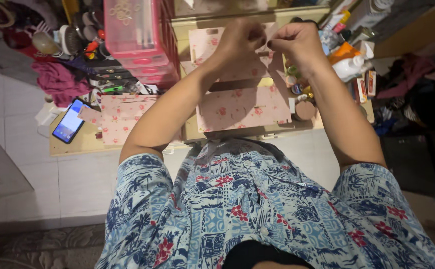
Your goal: The person assembles a small pink floral-patterned cardboard box by hand. They fold the side flaps, tuck tabs into slots, and press the edges to form the box shape. The finished box is placed on the table among other similar pieces.
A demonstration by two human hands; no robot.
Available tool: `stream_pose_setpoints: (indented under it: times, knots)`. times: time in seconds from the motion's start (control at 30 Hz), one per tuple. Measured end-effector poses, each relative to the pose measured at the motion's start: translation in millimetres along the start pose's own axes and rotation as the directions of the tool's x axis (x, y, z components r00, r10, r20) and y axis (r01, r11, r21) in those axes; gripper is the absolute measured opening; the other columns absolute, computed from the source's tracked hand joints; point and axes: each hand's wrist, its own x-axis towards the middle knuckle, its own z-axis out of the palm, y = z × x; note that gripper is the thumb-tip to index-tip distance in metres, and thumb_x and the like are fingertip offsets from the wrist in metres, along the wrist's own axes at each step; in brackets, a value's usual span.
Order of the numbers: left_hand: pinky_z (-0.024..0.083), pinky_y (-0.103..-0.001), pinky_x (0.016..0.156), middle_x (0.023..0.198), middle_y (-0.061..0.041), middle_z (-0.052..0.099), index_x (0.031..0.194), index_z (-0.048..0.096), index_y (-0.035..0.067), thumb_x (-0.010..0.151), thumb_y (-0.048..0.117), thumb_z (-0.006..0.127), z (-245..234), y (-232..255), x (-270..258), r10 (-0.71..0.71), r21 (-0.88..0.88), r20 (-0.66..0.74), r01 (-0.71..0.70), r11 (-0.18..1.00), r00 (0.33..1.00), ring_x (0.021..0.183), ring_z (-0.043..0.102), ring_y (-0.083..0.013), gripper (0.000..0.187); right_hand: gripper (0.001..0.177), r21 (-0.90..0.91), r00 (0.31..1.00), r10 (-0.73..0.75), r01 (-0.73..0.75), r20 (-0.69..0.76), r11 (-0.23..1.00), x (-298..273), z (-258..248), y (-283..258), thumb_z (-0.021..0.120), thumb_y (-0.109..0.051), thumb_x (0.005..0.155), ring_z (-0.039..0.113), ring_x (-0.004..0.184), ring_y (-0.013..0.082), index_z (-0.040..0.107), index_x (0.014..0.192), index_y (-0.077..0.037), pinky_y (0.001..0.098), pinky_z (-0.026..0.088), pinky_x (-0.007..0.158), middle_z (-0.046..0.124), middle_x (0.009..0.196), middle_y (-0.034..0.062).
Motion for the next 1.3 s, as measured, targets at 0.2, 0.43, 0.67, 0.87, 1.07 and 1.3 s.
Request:
stream_pose_setpoints:
  times: [0.2, 0.43, 0.67, 0.87, 1.07, 1.3]
  knots:
    - [0.055, -0.039, 0.062, 0.071, -0.012, 0.072, 0.079, 0.076, 0.005, 0.070, -0.001, 0.072, -3.1, 2.6, -10.6, 0.007, 0.171, -0.053, 0.002, 0.985, 0.999, 0.067, 0.071, -0.0250, 0.012, 0.007, -0.146, 0.990, -0.139, 0.135, -0.020, 0.980, -6.8, 10.8, 3.2, 0.074, -0.005, 0.091, 0.067, 0.073, 0.0077, 0.073, 0.091, 0.001, 0.0243, 0.054, 0.067, 0.073, 0.082, 0.0020]
    - [0.055, -0.040, 0.066, 0.077, -0.009, 0.074, 0.085, 0.075, 0.007, 0.068, 0.001, 0.075, -25.2, 11.2, -14.2, 0.033, 0.159, -0.127, -0.012, 0.987, 0.991, 0.074, 0.072, -0.0257, 0.018, 0.009, -0.449, 0.961, -0.275, 0.254, 0.019, 0.857, -29.8, 5.3, -6.4, 0.080, -0.009, 0.085, 0.071, 0.074, 0.0146, 0.078, 0.091, -0.003, 0.0302, 0.055, 0.070, 0.075, 0.084, 0.0074]
    - [0.055, -0.044, 0.072, 0.078, -0.006, 0.075, 0.085, 0.081, 0.013, 0.073, 0.019, 0.081, -32.8, 33.3, -22.2, -0.045, 0.287, 0.104, 0.013, 0.958, 0.994, 0.080, 0.070, -0.0278, 0.013, 0.007, -0.634, 0.921, -0.387, 0.320, 0.035, 0.704, -29.0, 16.7, 2.0, 0.084, -0.013, 0.081, 0.071, 0.078, 0.0238, 0.079, 0.084, -0.008, 0.0361, 0.053, 0.070, 0.074, 0.086, 0.0093]
    - [0.055, -0.043, 0.072, 0.081, -0.007, 0.076, 0.081, 0.082, 0.018, 0.074, 0.022, 0.078, -30.5, 32.1, -22.0, -0.088, 0.263, 0.096, 0.060, 0.963, 0.992, 0.080, 0.072, -0.0286, 0.009, 0.011, -0.569, 0.967, -0.249, 0.173, -0.059, 0.804, -8.2, 21.5, -1.5, 0.083, -0.017, 0.083, 0.072, 0.071, 0.0199, 0.079, 0.088, -0.008, 0.0339, 0.054, 0.066, 0.075, 0.082, 0.0075]
    - [0.055, -0.045, 0.073, 0.079, -0.007, 0.076, 0.074, 0.080, 0.022, 0.069, 0.022, 0.081, -26.3, 28.6, -13.7, -0.164, 0.309, 0.071, 0.135, 0.942, 0.984, 0.079, 0.072, -0.0300, 0.005, 0.011, -0.582, 0.984, -0.156, 0.080, -0.081, 0.809, 3.6, 26.4, -8.5, 0.083, -0.018, 0.080, 0.070, 0.065, 0.0145, 0.079, 0.085, -0.008, 0.0306, 0.053, 0.066, 0.074, 0.075, 0.0057]
    - [0.055, -0.045, 0.076, 0.078, -0.006, 0.076, 0.067, 0.078, 0.024, 0.063, 0.018, 0.080, -20.9, 27.7, -4.9, -0.215, 0.355, 0.021, 0.193, 0.915, 0.976, 0.079, 0.073, -0.0295, 0.008, 0.007, -0.424, 0.994, -0.108, 0.087, -0.026, 0.901, 11.2, 14.1, 1.2, 0.078, -0.011, 0.083, 0.064, 0.066, 0.0079, 0.078, 0.087, -0.005, 0.0269, 0.052, 0.064, 0.073, 0.076, 0.0019]
